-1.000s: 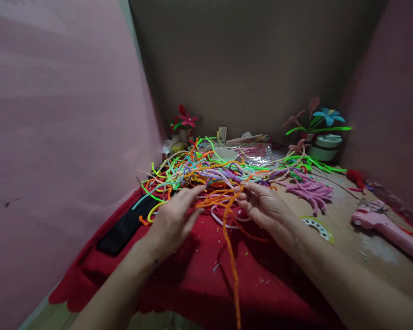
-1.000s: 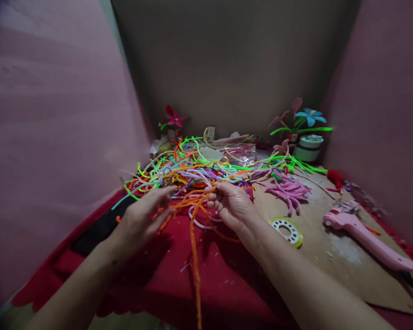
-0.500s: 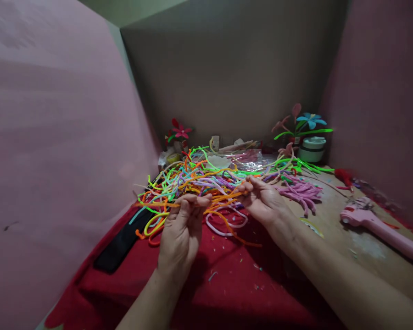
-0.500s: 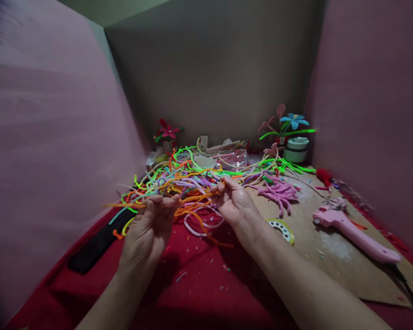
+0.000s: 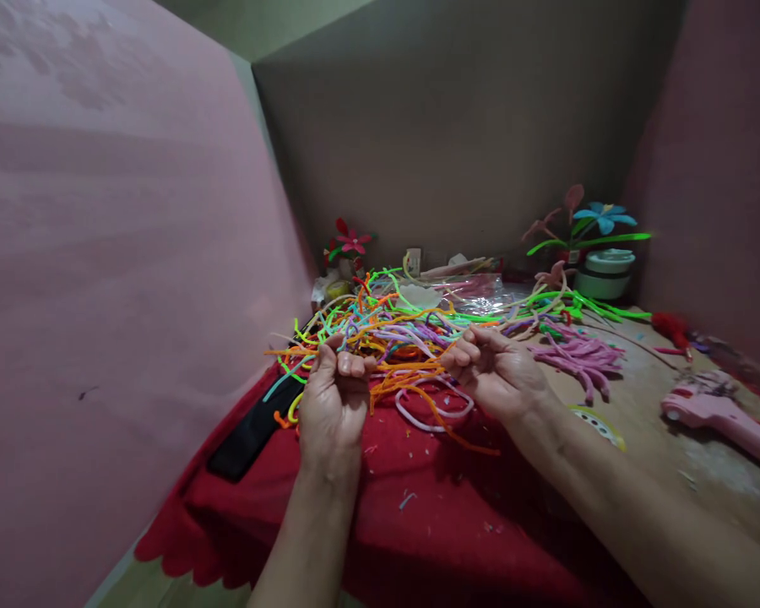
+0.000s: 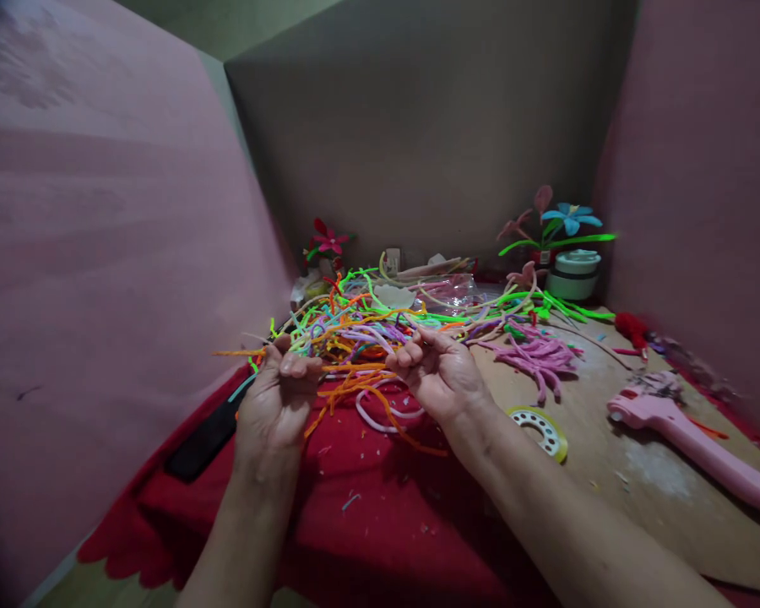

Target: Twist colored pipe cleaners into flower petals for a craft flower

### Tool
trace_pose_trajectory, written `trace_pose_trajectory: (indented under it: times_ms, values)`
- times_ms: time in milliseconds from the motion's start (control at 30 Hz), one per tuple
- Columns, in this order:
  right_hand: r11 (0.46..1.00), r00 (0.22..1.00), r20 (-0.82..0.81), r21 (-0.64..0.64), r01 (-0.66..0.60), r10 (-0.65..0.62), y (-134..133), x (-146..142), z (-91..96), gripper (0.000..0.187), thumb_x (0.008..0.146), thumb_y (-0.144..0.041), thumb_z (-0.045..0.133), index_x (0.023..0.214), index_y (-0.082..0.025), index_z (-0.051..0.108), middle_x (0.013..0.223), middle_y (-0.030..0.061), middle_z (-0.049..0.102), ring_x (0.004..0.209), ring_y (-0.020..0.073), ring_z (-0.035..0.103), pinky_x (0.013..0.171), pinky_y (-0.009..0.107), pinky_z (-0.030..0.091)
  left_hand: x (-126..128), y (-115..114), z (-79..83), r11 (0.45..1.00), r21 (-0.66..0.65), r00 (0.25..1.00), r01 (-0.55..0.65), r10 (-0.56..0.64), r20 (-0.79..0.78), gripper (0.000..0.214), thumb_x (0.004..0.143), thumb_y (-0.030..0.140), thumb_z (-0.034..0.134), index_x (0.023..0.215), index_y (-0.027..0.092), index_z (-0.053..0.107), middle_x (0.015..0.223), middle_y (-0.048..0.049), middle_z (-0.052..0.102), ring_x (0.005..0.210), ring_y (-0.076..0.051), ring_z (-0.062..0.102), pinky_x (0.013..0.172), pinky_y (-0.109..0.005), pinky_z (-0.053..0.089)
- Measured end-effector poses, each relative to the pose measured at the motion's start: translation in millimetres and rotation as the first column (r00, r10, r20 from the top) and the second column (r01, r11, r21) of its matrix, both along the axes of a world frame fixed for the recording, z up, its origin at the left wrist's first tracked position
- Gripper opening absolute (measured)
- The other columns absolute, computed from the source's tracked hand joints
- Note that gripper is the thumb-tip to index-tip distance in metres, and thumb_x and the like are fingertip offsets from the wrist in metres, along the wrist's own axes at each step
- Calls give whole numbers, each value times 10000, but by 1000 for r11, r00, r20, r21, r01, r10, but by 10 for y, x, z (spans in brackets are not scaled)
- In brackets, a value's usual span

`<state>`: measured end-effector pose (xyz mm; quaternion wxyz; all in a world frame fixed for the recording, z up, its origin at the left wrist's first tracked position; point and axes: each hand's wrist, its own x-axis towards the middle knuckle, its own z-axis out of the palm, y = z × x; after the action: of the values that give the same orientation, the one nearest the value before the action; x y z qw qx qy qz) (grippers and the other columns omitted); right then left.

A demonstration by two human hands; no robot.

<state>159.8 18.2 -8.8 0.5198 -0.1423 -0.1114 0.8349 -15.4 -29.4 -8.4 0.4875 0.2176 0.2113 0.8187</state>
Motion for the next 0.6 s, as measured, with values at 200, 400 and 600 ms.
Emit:
trace_pose_trajectory:
  times_ms: [200, 400, 600]
  values:
    - [999, 1000, 17, 32, 22, -22, 26, 0, -51, 198, 843, -169, 483, 652, -139, 525, 419, -66, 353, 387, 61, 352, 439, 184, 392, -73, -1, 64, 986, -121, 988, -116, 126, 83, 328, 947, 235, 327, 802, 117, 596, 536, 19, 579, 504, -76, 575, 526, -207, 475]
    - [998, 995, 97, 60, 22, -28, -10, -5, -13, 237, 810, -132, 505, 574, -147, 490, 366, -66, 318, 361, 64, 322, 446, 194, 410, -166, -69, 179, 995, 23, 992, -99, 97, 84, 362, 964, 196, 253, 738, 127, 528, 411, 78, 375, 326, -28, 346, 393, -163, 280]
    - [990, 985, 127, 96, 102, -114, -62, 30, 86, 307, 763, -39, 500, 509, -163, 381, 384, -73, 293, 342, 48, 244, 398, 182, 363, -221, -109, 251, 994, 84, 996, -69, 64, 62, 414, 970, 187, 187, 712, 120, 504, 380, 90, 219, 300, -39, 177, 356, -190, 177]
